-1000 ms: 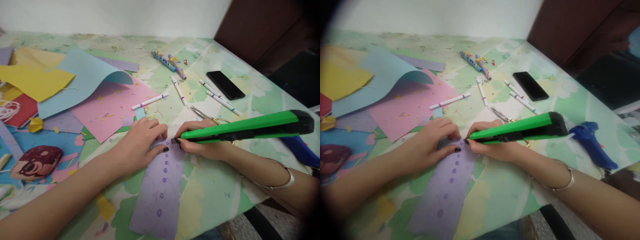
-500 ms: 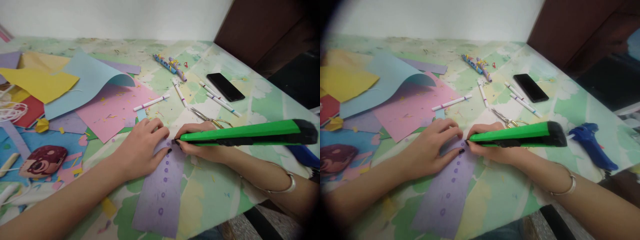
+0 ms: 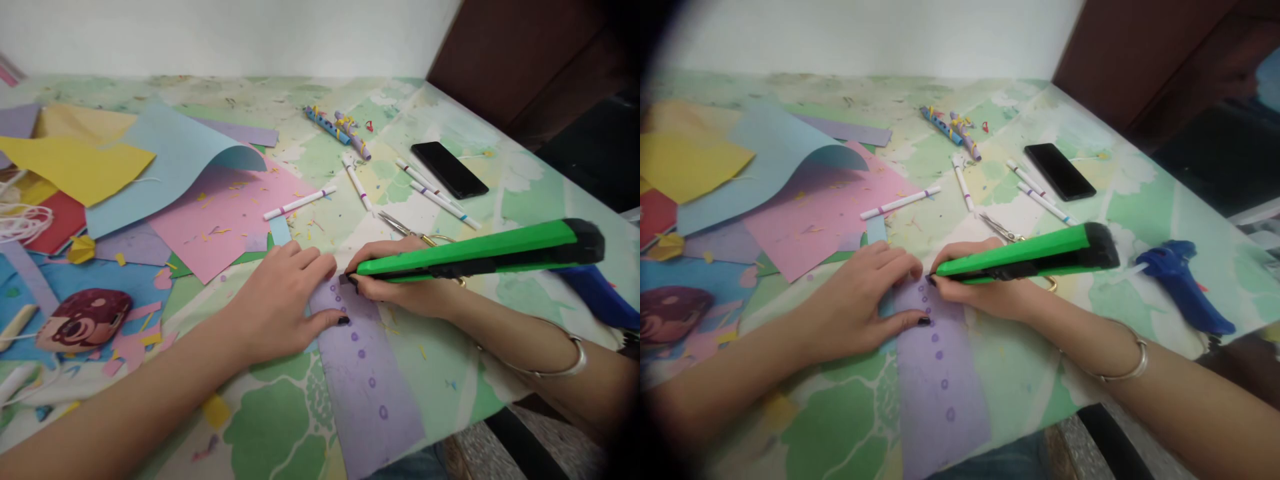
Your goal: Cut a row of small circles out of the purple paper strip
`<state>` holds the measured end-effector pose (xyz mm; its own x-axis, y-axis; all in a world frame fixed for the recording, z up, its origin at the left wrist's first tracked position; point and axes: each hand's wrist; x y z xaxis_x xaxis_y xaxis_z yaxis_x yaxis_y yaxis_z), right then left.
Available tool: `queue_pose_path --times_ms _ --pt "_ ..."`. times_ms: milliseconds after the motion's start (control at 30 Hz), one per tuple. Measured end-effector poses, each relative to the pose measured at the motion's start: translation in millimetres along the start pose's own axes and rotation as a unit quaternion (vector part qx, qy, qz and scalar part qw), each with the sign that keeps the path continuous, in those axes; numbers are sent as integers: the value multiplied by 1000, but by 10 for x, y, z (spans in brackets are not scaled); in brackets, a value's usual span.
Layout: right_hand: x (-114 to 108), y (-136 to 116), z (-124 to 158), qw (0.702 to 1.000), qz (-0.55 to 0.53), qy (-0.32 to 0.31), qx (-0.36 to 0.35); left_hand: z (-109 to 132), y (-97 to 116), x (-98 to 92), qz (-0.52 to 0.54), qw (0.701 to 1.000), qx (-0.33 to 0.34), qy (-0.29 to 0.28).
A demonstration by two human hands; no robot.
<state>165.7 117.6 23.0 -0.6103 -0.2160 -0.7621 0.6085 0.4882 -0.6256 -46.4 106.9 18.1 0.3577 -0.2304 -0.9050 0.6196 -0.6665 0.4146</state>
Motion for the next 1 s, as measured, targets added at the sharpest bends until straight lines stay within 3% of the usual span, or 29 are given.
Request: queue_pose_path --times_ms 167,733,1000 --pt "25 -9 12 999 28 12 23 4 11 8 -2 1000 -10 -17" --pt "56 -30 39 997 49 24 46 23 -24 43 31 999 -12 8" --pt "40 -18 48 998 -32 -1 46 100 53 71 -37 997 -1 61"
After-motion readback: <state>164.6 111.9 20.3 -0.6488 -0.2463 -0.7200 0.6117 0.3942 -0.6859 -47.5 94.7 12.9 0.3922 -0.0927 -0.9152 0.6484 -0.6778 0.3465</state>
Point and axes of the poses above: each hand's wrist, its own z-axis away from the middle knuckle, its own x-axis out of the palm, y = z × x, and after that the axes turned 4 degrees about z, right-handed
